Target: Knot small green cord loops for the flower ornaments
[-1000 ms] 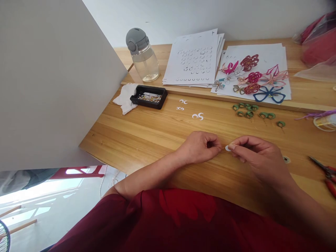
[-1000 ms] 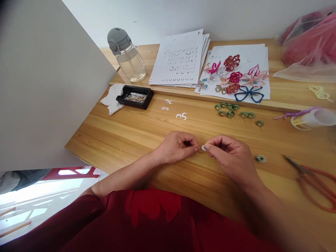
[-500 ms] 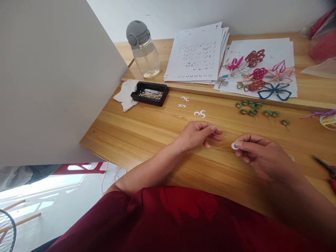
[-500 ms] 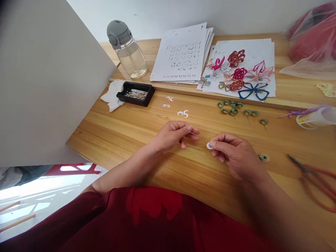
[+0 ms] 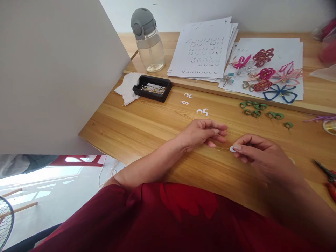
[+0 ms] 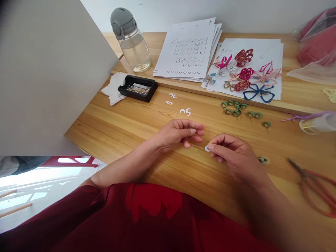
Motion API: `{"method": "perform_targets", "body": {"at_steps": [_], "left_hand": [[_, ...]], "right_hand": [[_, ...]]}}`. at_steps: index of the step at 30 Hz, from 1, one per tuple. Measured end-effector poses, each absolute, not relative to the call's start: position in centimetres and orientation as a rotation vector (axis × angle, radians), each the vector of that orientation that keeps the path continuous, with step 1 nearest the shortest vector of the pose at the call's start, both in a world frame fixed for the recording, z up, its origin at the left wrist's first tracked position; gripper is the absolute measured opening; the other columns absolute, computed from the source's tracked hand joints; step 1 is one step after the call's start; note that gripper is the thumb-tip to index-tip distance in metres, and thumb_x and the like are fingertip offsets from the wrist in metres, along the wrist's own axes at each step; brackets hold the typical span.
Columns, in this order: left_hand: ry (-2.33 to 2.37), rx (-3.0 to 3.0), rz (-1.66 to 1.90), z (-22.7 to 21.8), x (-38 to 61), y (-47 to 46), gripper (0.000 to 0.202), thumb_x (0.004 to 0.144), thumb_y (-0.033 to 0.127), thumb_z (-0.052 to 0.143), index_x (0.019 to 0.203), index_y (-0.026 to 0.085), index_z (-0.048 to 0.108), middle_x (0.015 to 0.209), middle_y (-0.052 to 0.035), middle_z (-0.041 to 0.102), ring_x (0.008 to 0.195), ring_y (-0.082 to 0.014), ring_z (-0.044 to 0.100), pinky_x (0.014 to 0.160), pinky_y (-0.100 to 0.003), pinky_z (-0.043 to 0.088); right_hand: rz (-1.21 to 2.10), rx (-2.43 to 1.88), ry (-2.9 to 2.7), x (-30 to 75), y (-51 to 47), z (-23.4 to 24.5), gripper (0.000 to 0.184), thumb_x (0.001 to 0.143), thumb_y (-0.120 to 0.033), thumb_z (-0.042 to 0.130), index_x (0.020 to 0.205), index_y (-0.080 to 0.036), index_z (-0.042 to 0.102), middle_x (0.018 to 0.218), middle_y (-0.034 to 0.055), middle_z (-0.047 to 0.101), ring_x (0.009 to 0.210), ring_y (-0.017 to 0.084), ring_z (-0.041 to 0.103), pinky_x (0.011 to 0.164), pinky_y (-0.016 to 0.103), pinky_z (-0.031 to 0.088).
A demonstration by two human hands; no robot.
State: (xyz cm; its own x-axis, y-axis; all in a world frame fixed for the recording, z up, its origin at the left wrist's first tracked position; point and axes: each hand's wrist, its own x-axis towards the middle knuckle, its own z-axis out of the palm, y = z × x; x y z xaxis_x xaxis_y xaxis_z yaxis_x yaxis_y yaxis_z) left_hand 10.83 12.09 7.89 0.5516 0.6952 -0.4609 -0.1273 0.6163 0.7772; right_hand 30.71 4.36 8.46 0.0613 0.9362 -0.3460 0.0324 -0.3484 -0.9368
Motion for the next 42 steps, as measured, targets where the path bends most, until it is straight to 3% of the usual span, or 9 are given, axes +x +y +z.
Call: {"method": "perform_targets", "body": {"at_steps": [3, 8, 11, 16, 22, 28, 35, 42], "left_hand": [[0.806, 0.732, 0.417, 7.9, 11.2, 11.6, 0.011, 0.1, 0.012, 0.063, 0.097, 0.01, 0.074, 0.092, -0.0076, 0.079, 0.072, -0.0109, 0.075, 0.063, -0.019, 0.055], [0.805, 0.717, 0.322, 8.1, 11.6, 11.2, 0.036, 0.108, 0.029, 0.057, 0.081, 0.01, 0.069, 0.069, -0.0029, 0.072, 0.059, -0.0104, 0.072, 0.059, -0.019, 0.056], [0.813, 0.698, 0.319, 8.3, 11.5, 11.4, 0.037, 0.108, 0.024, 0.055, 0.077, 0.01, 0.07, 0.068, -0.0029, 0.073, 0.058, -0.0102, 0.072, 0.054, -0.018, 0.053], [0.835, 0.599, 0.362, 8.6, 11.4, 12.1, 0.038, 0.106, 0.012, 0.051, 0.074, 0.009, 0.071, 0.069, -0.0044, 0.073, 0.06, -0.0102, 0.073, 0.049, -0.016, 0.048], [0.827, 0.528, 0.413, 8.6, 11.4, 12.5, 0.04, 0.107, 0.011, 0.047, 0.076, 0.008, 0.072, 0.072, -0.0047, 0.075, 0.06, -0.0107, 0.074, 0.047, -0.017, 0.049], [0.866, 0.571, 0.461, 8.6, 11.4, 12.5, 0.036, 0.107, 0.017, 0.054, 0.077, 0.009, 0.071, 0.07, -0.0036, 0.073, 0.056, -0.0089, 0.071, 0.044, -0.016, 0.043], [0.864, 0.672, 0.508, 7.8, 11.5, 12.0, 0.038, 0.105, 0.031, 0.065, 0.073, 0.011, 0.066, 0.071, -0.0018, 0.07, 0.055, -0.008, 0.07, 0.04, -0.016, 0.033], [0.805, 0.706, 0.356, 7.7, 11.4, 11.7, 0.02, 0.102, 0.007, 0.056, 0.088, 0.01, 0.07, 0.079, -0.0009, 0.074, 0.059, -0.0086, 0.072, 0.052, -0.017, 0.05]], "right_hand": [[1.39, -1.544, -1.029, 30.4, 4.1, 8.8, 0.031, 0.069, -0.048, 0.096, 0.068, -0.023, 0.077, 0.065, 0.0019, 0.065, 0.06, 0.012, 0.05, 0.056, 0.028, 0.036], [1.4, -1.539, -1.039, 30.7, 4.1, 8.1, 0.035, 0.068, -0.053, 0.097, 0.071, -0.023, 0.078, 0.067, 0.0007, 0.065, 0.061, 0.011, 0.051, 0.055, 0.025, 0.037], [1.437, -1.519, -0.983, 30.9, 4.4, 7.7, 0.036, 0.064, -0.05, 0.1, 0.07, -0.023, 0.078, 0.065, 0.0012, 0.065, 0.059, 0.011, 0.052, 0.052, 0.023, 0.038], [1.537, -1.516, -0.742, 31.0, 5.1, 7.9, 0.045, 0.042, -0.047, 0.107, 0.063, -0.023, 0.076, 0.065, 0.0006, 0.064, 0.057, 0.012, 0.058, 0.045, 0.021, 0.038], [1.542, -1.515, -0.709, 30.8, 5.2, 8.4, 0.047, 0.038, -0.046, 0.107, 0.06, -0.021, 0.075, 0.061, 0.0008, 0.062, 0.056, 0.012, 0.057, 0.045, 0.02, 0.039], [1.496, -1.485, -0.831, 30.7, 4.8, 8.2, 0.046, 0.044, -0.051, 0.107, 0.062, -0.022, 0.075, 0.058, 0.0024, 0.064, 0.053, 0.01, 0.053, 0.046, 0.02, 0.038], [1.414, -1.463, -1.031, 30.9, 4.2, 7.8, 0.032, 0.07, -0.047, 0.097, 0.071, -0.023, 0.077, 0.065, 0.0019, 0.069, 0.057, 0.009, 0.052, 0.053, 0.021, 0.039], [1.335, -1.532, -1.105, 30.5, 3.9, 8.4, 0.03, 0.073, -0.048, 0.093, 0.073, -0.024, 0.075, 0.066, -0.0003, 0.067, 0.06, 0.01, 0.051, 0.056, 0.024, 0.037]]}}
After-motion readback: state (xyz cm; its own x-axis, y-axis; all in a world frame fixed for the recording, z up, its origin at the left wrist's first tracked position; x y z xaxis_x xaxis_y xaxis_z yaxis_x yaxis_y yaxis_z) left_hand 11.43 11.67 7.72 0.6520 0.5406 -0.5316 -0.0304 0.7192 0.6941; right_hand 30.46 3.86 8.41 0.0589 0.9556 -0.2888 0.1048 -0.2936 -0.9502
